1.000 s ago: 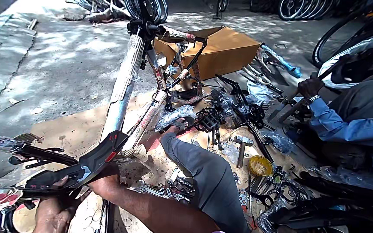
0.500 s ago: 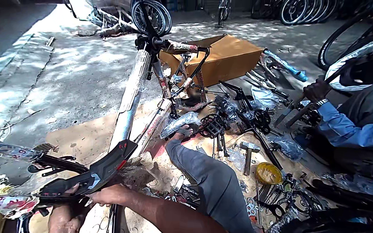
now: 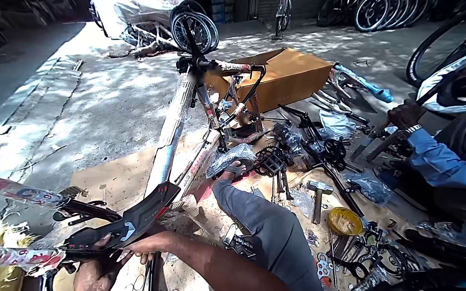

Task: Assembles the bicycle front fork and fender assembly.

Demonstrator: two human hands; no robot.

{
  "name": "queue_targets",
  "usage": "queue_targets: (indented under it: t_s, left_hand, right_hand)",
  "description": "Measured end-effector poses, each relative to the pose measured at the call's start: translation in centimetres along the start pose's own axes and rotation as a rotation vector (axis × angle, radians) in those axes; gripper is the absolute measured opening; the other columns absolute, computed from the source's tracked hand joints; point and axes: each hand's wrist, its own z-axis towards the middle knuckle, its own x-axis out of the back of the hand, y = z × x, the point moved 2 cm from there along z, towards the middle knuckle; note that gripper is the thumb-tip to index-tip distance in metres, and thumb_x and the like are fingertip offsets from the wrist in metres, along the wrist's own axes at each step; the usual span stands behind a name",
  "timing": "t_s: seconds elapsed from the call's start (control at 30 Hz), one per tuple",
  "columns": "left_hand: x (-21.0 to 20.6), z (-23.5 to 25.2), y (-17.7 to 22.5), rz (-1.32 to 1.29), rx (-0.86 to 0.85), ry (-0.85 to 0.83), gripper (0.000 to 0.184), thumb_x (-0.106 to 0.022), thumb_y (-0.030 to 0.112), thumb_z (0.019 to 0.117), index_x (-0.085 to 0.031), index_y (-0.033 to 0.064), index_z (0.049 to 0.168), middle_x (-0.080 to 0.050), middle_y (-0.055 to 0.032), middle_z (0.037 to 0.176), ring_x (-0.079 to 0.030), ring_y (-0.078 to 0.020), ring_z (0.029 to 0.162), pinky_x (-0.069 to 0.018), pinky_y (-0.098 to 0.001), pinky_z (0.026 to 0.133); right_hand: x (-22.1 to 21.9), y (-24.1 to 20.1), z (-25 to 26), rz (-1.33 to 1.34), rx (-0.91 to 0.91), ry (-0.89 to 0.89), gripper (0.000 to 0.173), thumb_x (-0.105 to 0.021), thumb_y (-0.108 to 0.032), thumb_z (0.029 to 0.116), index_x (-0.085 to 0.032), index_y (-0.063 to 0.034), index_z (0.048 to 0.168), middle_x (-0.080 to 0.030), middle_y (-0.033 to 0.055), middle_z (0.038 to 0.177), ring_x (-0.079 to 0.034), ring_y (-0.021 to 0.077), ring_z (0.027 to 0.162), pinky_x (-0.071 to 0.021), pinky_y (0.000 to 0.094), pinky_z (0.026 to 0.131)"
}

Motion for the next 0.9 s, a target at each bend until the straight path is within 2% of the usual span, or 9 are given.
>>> queue_targets:
  t_s: [0.13, 0.27, 0.33, 0.47, 0.57, 0.63, 0.77, 0.83, 0.9]
  left_hand:
    - [0.2, 0.2, 0.1, -0.019, 0.013, 0.002, 0.044, -0.058, 0.034, 0.1021, -0.050, 0.0172, 0.142, -0.056, -0.0115, 0.141, -0.056, -0.0355, 0.128, -0.0506, -0.0662, 0.091]
    - [0.1, -0.1, 0.0, -0.010, 0.016, 0.015, 0.043, -0.058, 0.033, 0.1021, -0.049, 0.0172, 0.141, -0.056, -0.0121, 0.140, -0.056, -0.0357, 0.125, -0.0508, -0.0649, 0.090]
    - [-0.1, -0.2, 0.1, -0.007, 0.014, 0.014, 0.045, -0.058, 0.032, 0.1019, -0.048, 0.0172, 0.143, -0.054, -0.0122, 0.144, -0.054, -0.0363, 0.129, -0.0503, -0.0654, 0.092]
    - [-0.1, -0.3, 0.1, -0.001, 0.013, 0.013, 0.043, -0.058, 0.033, 0.1016, -0.050, 0.0170, 0.140, -0.056, -0.0121, 0.138, -0.057, -0.0353, 0.123, -0.0515, -0.0639, 0.089]
    - [-0.4, -0.2, 0.3, -0.005, 0.008, 0.016, 0.042, -0.058, 0.033, 0.1022, -0.051, 0.0159, 0.140, -0.057, -0.0126, 0.138, -0.057, -0.0350, 0.124, -0.0510, -0.0644, 0.090]
    - [-0.3, -0.2, 0.2, -0.016, 0.013, 0.018, 0.043, -0.058, 0.032, 0.1018, -0.050, 0.0156, 0.140, -0.056, -0.0127, 0.139, -0.056, -0.0353, 0.124, -0.0508, -0.0648, 0.090]
    - [-0.2, 0.0, 0.2, -0.011, 0.013, 0.019, 0.044, -0.059, 0.033, 0.1011, -0.050, 0.0166, 0.141, -0.056, -0.0120, 0.140, -0.056, -0.0362, 0.126, -0.0505, -0.0663, 0.090]
    - [-0.2, -0.2, 0.1, 0.004, 0.008, 0.022, 0.043, -0.058, 0.033, 0.1022, -0.050, 0.0157, 0.140, -0.057, -0.0127, 0.138, -0.057, -0.0358, 0.122, -0.0511, -0.0647, 0.088]
    - [-0.4, -0.6, 0.2, 0.022, -0.003, 0.013, 0.042, -0.055, 0.034, 0.1041, -0.048, 0.0158, 0.141, -0.056, -0.0130, 0.138, -0.058, -0.0356, 0.120, -0.0517, -0.0634, 0.087]
  right_hand:
    - [0.7, -1.0, -1.1, -0.101, 0.081, 0.106, 0.041, -0.059, -0.038, 0.1042, -0.066, -0.0022, 0.123, -0.069, 0.0133, 0.090, -0.064, 0.0207, 0.071, -0.0553, 0.0389, 0.071]
    - [0.4, -0.6, -1.0, -0.134, 0.054, 0.062, 0.045, -0.052, -0.044, 0.1066, -0.066, -0.0023, 0.116, -0.063, 0.0092, 0.083, -0.056, 0.0172, 0.065, -0.0494, 0.0347, 0.062]
    - [1.1, -1.1, -1.0, -0.235, 0.145, 0.160, 0.046, -0.063, -0.039, 0.1007, -0.064, -0.0057, 0.133, -0.072, 0.0134, 0.109, -0.069, 0.0221, 0.092, -0.0557, 0.0433, 0.088]
    - [0.5, -0.2, -0.7, -0.115, 0.084, 0.088, 0.043, -0.054, -0.046, 0.1051, -0.066, -0.0044, 0.107, -0.060, 0.0065, 0.077, -0.055, 0.0153, 0.061, -0.0480, 0.0325, 0.058]
    - [1.1, -1.2, -1.5, -0.182, 0.175, 0.171, 0.045, -0.062, -0.039, 0.1016, -0.066, -0.0051, 0.131, -0.072, 0.0139, 0.107, -0.069, 0.0225, 0.093, -0.0552, 0.0430, 0.088]
    - [0.6, -0.6, -1.0, -0.101, 0.101, 0.071, 0.043, -0.053, -0.043, 0.1062, -0.066, -0.0035, 0.118, -0.061, 0.0079, 0.082, -0.056, 0.0159, 0.065, -0.0487, 0.0328, 0.061]
    - [1.2, -1.4, -1.7, -0.184, 0.183, 0.176, 0.042, -0.064, -0.036, 0.1009, -0.067, -0.0041, 0.128, -0.072, 0.0144, 0.101, -0.068, 0.0228, 0.085, -0.0565, 0.0421, 0.083]
    - [0.7, -0.8, -1.4, -0.064, 0.100, 0.071, 0.038, -0.055, -0.039, 0.1060, -0.066, -0.0024, 0.112, -0.061, 0.0075, 0.078, -0.055, 0.0158, 0.062, -0.0490, 0.0327, 0.059]
    - [1.0, -0.2, -1.4, -0.043, 0.050, 0.016, 0.044, -0.052, -0.043, 0.1069, -0.064, -0.0016, 0.107, -0.058, 0.0079, 0.077, -0.053, 0.0168, 0.061, -0.0473, 0.0338, 0.058]
